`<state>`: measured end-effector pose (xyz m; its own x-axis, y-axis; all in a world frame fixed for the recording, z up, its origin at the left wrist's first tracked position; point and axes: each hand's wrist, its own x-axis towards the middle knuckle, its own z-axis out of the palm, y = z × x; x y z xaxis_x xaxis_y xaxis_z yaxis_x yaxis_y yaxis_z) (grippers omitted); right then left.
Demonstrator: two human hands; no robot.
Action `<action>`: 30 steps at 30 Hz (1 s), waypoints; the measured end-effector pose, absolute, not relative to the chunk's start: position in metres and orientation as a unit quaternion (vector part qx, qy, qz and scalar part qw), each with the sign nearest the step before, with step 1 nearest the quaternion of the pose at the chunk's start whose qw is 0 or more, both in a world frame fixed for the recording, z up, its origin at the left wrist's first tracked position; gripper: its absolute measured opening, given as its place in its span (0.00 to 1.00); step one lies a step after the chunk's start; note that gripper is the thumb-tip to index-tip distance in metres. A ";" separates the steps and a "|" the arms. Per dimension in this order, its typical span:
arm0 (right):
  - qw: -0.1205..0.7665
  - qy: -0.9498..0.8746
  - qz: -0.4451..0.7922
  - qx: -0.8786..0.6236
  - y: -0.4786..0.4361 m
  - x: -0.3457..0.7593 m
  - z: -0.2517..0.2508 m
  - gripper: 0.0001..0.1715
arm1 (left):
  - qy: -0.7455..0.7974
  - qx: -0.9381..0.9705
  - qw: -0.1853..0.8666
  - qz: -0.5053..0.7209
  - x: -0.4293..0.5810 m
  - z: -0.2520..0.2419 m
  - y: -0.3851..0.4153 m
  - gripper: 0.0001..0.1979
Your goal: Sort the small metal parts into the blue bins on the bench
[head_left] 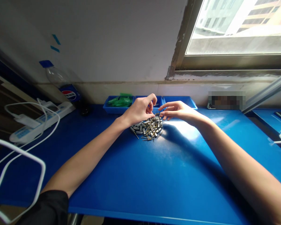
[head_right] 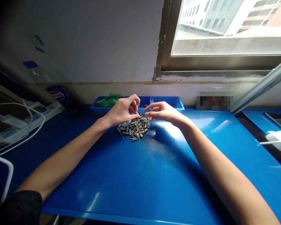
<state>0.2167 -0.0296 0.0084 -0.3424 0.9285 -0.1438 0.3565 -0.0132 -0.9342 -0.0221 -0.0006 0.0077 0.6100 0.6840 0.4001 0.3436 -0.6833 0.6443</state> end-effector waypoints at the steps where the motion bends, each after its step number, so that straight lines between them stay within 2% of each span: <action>1: 0.284 -0.645 0.511 -0.492 -0.030 0.215 0.008 0.23 | 0.298 0.860 0.254 0.326 -0.021 0.007 -0.001 0.21; 9: 0.302 -0.664 0.486 -0.482 -0.034 0.207 0.011 0.15 | 0.290 0.867 0.236 0.330 -0.019 0.004 -0.002 0.18; 14: 0.348 -0.662 0.339 -0.571 -0.029 0.225 0.020 0.12 | 0.272 0.927 0.189 0.173 -0.033 0.015 0.006 0.06; 18: 0.356 -0.650 0.191 -0.643 -0.029 0.239 0.025 0.10 | 0.270 0.941 0.191 0.069 -0.041 0.013 0.012 0.14; 22: 0.337 -0.657 0.167 -0.654 -0.032 0.236 0.028 0.12 | 0.265 0.949 0.165 0.042 -0.040 0.005 0.014 0.15; 24: 0.332 -0.676 0.206 -0.625 -0.036 0.230 0.037 0.13 | 0.264 0.951 0.155 0.044 -0.039 0.003 0.014 0.13; 26: 0.277 -0.722 0.317 -0.549 -0.045 0.222 0.051 0.15 | 0.267 0.950 0.155 0.056 -0.038 0.002 0.014 0.12; 28: 0.127 -0.773 0.491 -0.380 -0.065 0.212 0.065 0.18 | 0.270 0.945 0.167 0.072 -0.038 0.003 0.014 0.12; 30: -0.009 -0.760 0.623 -0.187 -0.094 0.199 0.071 0.29 | 0.270 0.942 0.181 0.082 -0.038 0.003 0.014 0.11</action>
